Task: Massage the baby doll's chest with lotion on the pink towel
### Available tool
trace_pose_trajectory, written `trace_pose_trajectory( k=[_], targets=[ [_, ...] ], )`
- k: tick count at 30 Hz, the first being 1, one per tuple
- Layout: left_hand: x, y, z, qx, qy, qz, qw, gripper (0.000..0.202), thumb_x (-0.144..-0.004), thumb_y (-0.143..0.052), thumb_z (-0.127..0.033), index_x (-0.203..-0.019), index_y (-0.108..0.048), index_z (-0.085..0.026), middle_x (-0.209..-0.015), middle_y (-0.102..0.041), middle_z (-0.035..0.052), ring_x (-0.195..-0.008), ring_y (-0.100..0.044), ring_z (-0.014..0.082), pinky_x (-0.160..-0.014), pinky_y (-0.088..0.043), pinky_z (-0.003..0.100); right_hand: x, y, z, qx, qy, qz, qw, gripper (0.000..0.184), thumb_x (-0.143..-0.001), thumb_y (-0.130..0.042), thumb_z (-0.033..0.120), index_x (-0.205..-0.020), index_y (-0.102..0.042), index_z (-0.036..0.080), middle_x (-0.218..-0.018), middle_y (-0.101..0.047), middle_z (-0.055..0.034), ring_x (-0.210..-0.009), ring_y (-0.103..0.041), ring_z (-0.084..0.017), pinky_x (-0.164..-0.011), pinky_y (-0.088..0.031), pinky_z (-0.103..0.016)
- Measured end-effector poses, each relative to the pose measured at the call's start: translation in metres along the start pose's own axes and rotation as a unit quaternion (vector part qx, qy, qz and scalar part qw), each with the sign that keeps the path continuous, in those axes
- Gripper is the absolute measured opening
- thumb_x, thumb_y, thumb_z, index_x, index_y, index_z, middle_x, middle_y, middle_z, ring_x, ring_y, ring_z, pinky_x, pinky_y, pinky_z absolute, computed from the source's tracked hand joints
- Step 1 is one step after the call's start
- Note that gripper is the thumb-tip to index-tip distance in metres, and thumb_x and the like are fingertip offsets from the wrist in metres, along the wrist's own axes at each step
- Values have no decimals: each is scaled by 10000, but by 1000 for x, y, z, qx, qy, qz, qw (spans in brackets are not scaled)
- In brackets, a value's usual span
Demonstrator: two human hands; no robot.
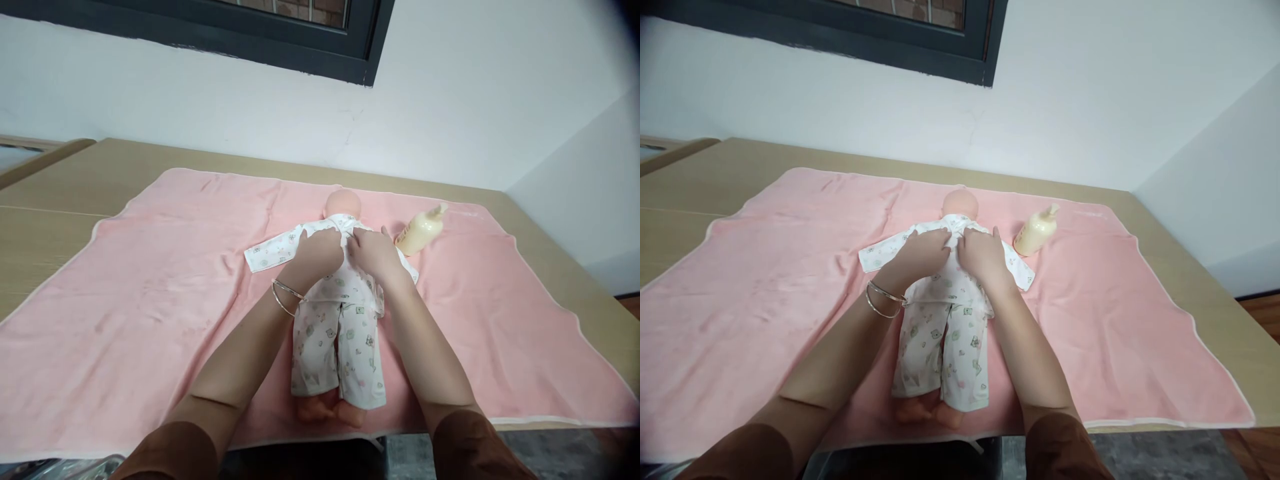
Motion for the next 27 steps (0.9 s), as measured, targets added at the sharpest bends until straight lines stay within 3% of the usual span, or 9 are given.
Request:
trace_pose_trajectory(
  k=[4, 7, 9, 16, 19, 27],
  targets=[
    [-5, 2, 8, 22, 16, -36, 999, 213, -999, -447, -263, -951, -651, -225, -1182, -751, 144, -1165, -672, 353, -1191, -339, 680, -6, -3, -11, -25, -16, -7, 1000, 379, -1065, -331, 314, -1069, -694, 205, -1141, -795, -146, -1161, -705, -330, -1236, -256, -639],
    [-15, 3, 21, 45, 23, -85, 995, 356, -1059, -375, -385, -1084, -682, -207, -1337, -713, 171, -1301, -613, 376, -1217, -294, 696, -16, -14, -26, -58, -17, -19, 998, 439, -1092, -315, 422, -1224, -667, 196, -1314, -743, -164, -1315, -627, -350, -1226, -268, -658],
    [-23, 1, 29, 68, 21, -104, 992, 392, -1069, -357, -383, -1192, -683, -203, -1433, -672, 170, -1374, -569, 369, -1232, -279, 688, -21, -21, -34, -82, -19, -22, 996, 478, -1097, -315, 462, -1352, -615, 191, -1449, -672, -164, -1401, -563, -349, -1240, -240, -667],
    [-30, -8, 42, 95, 27, -115, 988, 462, -1081, -310, -390, -1290, -690, -234, -1472, -669, 87, -1407, -556, 298, -1285, -251, 635, -25, -35, -42, -111, -29, -20, 993, 530, -1096, -305, 492, -1472, -545, 206, -1557, -587, -151, -1483, -483, -341, -1253, -206, -689],
    [-28, -11, 43, 70, 53, -118, 989, 477, -1077, -329, -392, -1404, -630, -220, -1553, -606, 82, -1475, -496, 283, -1314, -215, 605, -26, -36, -44, -115, -34, -18, 993, 557, -1093, -303, 504, -1506, -521, 201, -1590, -555, -147, -1506, -456, -339, -1261, -202, -678],
    [-28, -13, 42, 49, 59, -112, 991, 493, -1077, -328, -388, -1438, -606, -200, -1571, -590, 74, -1491, -481, 276, -1322, -216, 599, -27, -37, -45, -119, -30, -14, 992, 551, -1086, -313, 509, -1498, -544, 226, -1601, -549, -122, -1506, -455, -332, -1255, -243, -646]
  ],
)
Point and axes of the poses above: each hand's wrist, its own x-axis away from the middle knuckle, its own y-axis out of the back of the hand, z = x × y, the point moved 10 cm from there along -x, towards the middle knuckle
